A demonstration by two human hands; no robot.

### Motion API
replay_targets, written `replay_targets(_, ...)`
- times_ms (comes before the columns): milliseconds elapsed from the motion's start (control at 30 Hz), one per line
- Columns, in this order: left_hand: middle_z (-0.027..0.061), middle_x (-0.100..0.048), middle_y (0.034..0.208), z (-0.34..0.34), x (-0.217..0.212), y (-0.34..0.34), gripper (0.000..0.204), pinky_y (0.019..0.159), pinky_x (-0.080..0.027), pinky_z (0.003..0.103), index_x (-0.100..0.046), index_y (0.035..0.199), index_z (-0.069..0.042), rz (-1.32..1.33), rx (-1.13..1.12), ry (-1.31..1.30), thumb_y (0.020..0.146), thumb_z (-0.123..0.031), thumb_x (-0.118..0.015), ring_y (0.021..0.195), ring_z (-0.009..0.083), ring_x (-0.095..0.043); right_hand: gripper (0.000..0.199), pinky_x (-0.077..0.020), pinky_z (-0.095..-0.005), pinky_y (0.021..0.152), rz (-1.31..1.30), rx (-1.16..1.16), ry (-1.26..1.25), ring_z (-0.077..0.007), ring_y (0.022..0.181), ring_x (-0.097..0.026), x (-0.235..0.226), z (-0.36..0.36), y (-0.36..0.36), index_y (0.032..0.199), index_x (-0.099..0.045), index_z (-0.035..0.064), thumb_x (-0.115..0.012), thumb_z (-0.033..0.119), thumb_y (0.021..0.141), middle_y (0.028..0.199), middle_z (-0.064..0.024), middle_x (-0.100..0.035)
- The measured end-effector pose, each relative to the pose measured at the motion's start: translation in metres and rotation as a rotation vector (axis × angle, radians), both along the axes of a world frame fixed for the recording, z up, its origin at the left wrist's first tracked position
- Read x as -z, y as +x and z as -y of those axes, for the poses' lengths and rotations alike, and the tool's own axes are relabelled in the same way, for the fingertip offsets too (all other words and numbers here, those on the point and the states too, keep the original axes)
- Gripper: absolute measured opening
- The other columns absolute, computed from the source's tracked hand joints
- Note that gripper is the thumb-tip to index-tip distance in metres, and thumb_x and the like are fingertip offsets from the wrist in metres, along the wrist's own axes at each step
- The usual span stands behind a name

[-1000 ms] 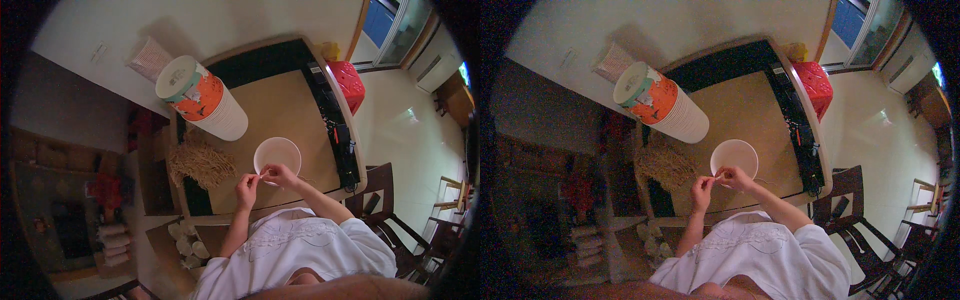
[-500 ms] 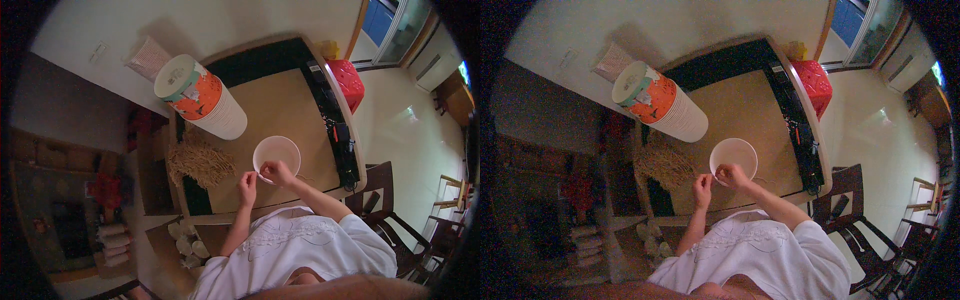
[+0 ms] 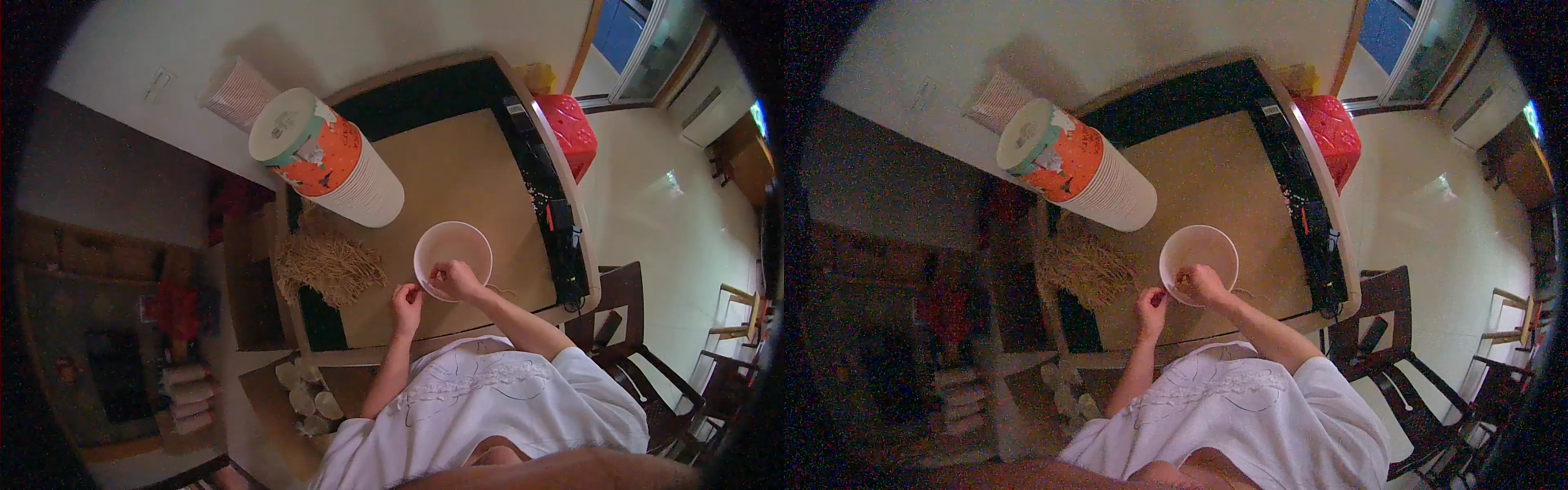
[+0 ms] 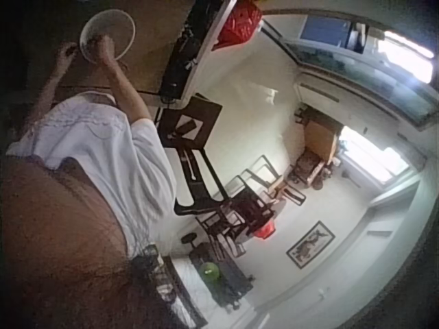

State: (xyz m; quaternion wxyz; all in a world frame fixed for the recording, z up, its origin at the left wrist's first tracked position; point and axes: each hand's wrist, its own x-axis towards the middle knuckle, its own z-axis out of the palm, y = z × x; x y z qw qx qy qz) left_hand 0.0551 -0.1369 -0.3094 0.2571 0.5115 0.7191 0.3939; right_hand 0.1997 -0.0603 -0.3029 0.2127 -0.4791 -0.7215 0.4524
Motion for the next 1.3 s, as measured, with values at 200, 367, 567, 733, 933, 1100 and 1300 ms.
replay_targets(200, 0.0067, -0.056, 0.071, 0.001, 0.017, -0.005, 0.011, 0.058, -0.044, 0.026, -0.059, 0.078, -0.001, 0.036, 0.013, 0.007, 0.068, -0.002, -0.064, 0.061, 0.0147, -0.054, 0.015, -0.0437, -0.0317, 0.052, -0.039, 0.013, -0.026, -0.0194, 0.055, -0.054, 0.007, 0.001, -0.003, 0.075, -0.062, 0.0081, -0.065, 0.020, 0.066, 0.061, -0.0083, -0.057)
replay_targets(367, 0.0067, -0.056, 0.072, -0.001, -0.002, 0.001, 0.012, 0.057, -0.044, 0.026, -0.058, 0.078, -0.001, -0.018, 0.032, -0.032, 0.068, -0.002, -0.064, 0.061, 0.0147, -0.054, 0.015, -0.0427, -0.0313, 0.051, -0.034, 0.013, -0.081, -0.0189, 0.054, -0.053, 0.003, 0.001, -0.001, 0.074, -0.062, 0.0075, -0.066, 0.019, 0.066, 0.060, -0.0088, -0.056)
replay_targets(567, 0.0065, -0.056, 0.072, -0.002, -0.008, 0.002, 0.012, 0.058, -0.044, 0.026, -0.058, 0.078, -0.001, -0.022, 0.032, -0.027, 0.068, -0.003, -0.064, 0.061, 0.0151, -0.055, 0.015, -0.0426, -0.0310, 0.052, -0.046, 0.025, -0.104, -0.0187, 0.055, -0.053, 0.004, 0.001, -0.001, 0.074, -0.062, 0.0070, -0.065, 0.018, 0.066, 0.061, -0.0093, -0.056)
replay_targets(733, 0.0063, -0.055, 0.072, 0.000, -0.003, 0.001, 0.013, 0.058, -0.044, 0.026, -0.058, 0.079, -0.001, -0.012, 0.027, -0.019, 0.068, -0.003, -0.064, 0.062, 0.0155, -0.055, 0.014, -0.0428, -0.0304, 0.053, -0.092, -0.004, -0.066, -0.0182, 0.055, -0.053, 0.011, 0.002, 0.000, 0.075, -0.062, 0.0066, -0.065, 0.017, 0.067, 0.063, -0.0092, -0.058)
replay_targets(933, 0.0064, -0.055, 0.073, 0.001, 0.002, -0.002, 0.013, 0.057, -0.044, 0.025, -0.058, 0.079, -0.001, -0.021, 0.032, -0.033, 0.067, -0.001, -0.064, 0.062, 0.0150, -0.055, 0.014, -0.0433, -0.0313, 0.052, -0.060, -0.019, -0.066, -0.0194, 0.055, -0.054, 0.001, 0.001, 0.000, 0.075, -0.063, 0.0078, -0.066, 0.019, 0.067, 0.063, -0.0094, -0.058)
replay_targets(1100, 0.0066, -0.055, 0.074, 0.001, 0.007, -0.002, 0.014, 0.057, -0.044, 0.024, -0.058, 0.079, 0.000, -0.003, 0.035, -0.009, 0.067, 0.002, -0.064, 0.062, 0.0137, -0.055, 0.014, -0.0435, -0.0315, 0.052, -0.063, -0.017, -0.052, -0.0196, 0.055, -0.054, 0.008, 0.001, -0.001, 0.075, -0.064, 0.0082, -0.066, 0.019, 0.066, 0.061, -0.0095, -0.057)
replay_targets(1300, 0.0064, -0.054, 0.070, 0.000, 0.001, 0.001, 0.012, 0.056, -0.044, 0.025, -0.059, 0.077, -0.001, -0.016, 0.021, -0.022, 0.067, 0.000, -0.065, 0.060, 0.0140, -0.054, 0.014, -0.0434, -0.0313, 0.052, -0.067, -0.023, -0.070, -0.0187, 0.054, -0.054, 0.009, 0.002, -0.001, 0.074, -0.064, 0.0079, -0.066, 0.019, 0.066, 0.060, -0.0097, -0.058)
